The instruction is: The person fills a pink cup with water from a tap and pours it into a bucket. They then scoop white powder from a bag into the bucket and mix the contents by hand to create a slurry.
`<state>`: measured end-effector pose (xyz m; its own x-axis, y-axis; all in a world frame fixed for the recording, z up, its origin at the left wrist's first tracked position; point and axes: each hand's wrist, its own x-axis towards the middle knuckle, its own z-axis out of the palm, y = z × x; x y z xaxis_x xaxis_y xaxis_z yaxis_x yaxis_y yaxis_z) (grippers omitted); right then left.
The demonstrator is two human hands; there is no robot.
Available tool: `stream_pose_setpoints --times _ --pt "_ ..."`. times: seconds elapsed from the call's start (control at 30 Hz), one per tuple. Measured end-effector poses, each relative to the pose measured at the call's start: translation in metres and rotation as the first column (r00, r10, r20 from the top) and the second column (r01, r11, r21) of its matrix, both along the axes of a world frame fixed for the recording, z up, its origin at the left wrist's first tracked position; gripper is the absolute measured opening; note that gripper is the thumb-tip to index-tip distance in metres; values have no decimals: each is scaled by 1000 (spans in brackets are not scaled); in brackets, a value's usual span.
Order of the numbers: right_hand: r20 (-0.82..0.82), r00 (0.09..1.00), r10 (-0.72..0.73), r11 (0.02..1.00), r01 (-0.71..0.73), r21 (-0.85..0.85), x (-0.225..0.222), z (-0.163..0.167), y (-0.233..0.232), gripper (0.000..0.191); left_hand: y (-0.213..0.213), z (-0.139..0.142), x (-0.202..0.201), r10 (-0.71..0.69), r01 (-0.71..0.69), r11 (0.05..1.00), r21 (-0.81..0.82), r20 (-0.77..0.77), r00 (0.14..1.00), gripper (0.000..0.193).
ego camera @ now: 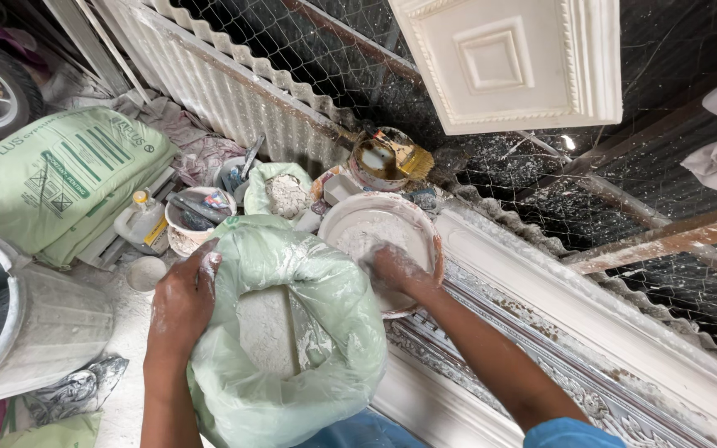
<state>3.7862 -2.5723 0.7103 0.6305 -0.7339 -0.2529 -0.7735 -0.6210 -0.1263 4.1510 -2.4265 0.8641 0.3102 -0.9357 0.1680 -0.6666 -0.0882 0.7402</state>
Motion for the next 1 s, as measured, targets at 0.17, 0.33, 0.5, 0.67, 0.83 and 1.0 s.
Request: stream_pose_setpoints --times 0.17,0.33,0.5,0.67,0.83,1.0 --pt "170 884 -435 897 409 167 -24 33 -8 30 13 3 3 -21 20 999 34 12 1000 50" --pt "242 806 -540 840 500 211 -2 90 0 23 28 8 -5 18 -10 990 -139 53 998 61" --pt "636 745 -202 979 138 150 68 136 75 20 38 18 -12 58 -58 997 -60 -5 998 58" --pt "448 867 219 900 -356 249 170 108 139 27 43 21 -7 -16 15 1000 -16 -62 998 52" --pt "80 944 321 859 -326 396 203 7 143 53 46 16 -2 -20 15 997 -70 -71 997 48" --pt "673 693 257 364 -715 597 202 -41 124 57 45 11 0 -37 30 995 -96 -72 997 49"
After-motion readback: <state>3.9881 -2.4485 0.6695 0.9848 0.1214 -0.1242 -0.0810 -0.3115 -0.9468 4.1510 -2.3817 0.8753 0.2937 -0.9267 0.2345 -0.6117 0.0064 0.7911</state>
